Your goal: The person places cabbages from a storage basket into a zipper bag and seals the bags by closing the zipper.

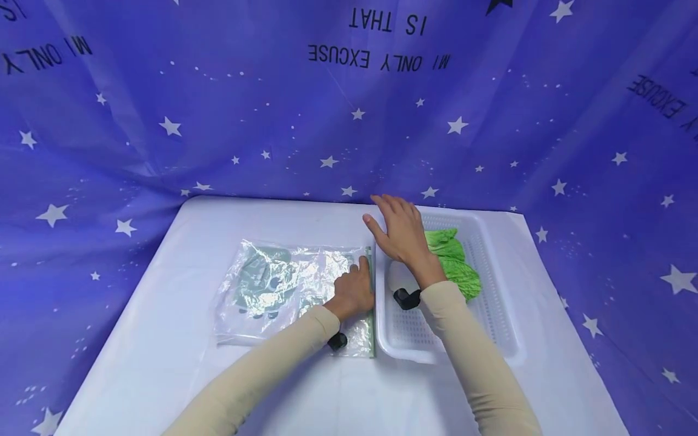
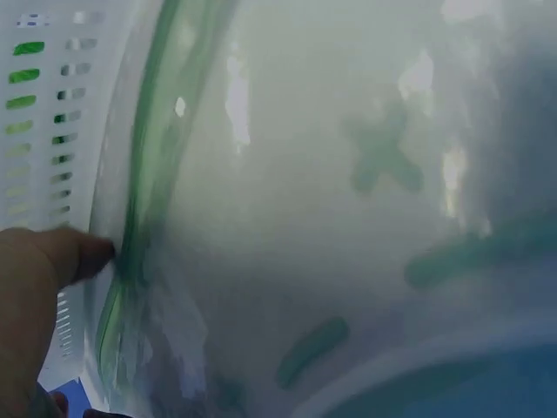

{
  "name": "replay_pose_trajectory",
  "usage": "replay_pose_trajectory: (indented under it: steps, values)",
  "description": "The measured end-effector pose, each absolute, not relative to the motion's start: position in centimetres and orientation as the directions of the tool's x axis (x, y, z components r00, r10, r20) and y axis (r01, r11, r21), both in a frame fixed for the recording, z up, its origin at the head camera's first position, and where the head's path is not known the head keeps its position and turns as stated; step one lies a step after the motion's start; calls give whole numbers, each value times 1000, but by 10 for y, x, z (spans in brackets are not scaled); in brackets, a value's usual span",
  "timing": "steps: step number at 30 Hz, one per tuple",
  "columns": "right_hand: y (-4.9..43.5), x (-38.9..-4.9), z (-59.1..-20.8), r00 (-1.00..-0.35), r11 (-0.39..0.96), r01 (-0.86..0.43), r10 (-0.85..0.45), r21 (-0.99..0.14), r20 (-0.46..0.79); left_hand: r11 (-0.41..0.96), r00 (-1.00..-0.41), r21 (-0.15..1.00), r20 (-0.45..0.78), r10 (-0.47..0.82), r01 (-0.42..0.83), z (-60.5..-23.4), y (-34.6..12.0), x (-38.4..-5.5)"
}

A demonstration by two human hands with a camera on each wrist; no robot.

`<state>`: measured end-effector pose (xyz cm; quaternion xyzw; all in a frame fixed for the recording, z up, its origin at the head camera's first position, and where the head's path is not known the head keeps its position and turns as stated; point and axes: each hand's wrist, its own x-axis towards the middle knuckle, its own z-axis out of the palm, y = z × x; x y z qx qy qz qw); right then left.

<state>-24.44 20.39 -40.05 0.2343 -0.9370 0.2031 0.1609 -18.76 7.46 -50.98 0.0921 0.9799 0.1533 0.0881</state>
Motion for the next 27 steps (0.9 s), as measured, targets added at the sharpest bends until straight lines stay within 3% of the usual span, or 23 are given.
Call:
replay_pose_trajectory:
  steps: [10,16,22,27]
  values:
    - [198,-221,-400,-794,763,-570,-416,-306,443,896,-960,435,-207,191,85,-507,40,-188]
    - [189,-201,-402,-771,735,-598,-420,-319,479,824,-956,564,-213,203,49,-505,8,-185]
    - [167,-162,-400,-721,668,-668,-474,-327,505,663,-947,737,-101,304,134,-499,-29,-176]
    - [137,-117,-410,-718,627,-693,-555,-355,420,566,-919,790,-8,394,236,-494,-51,-167]
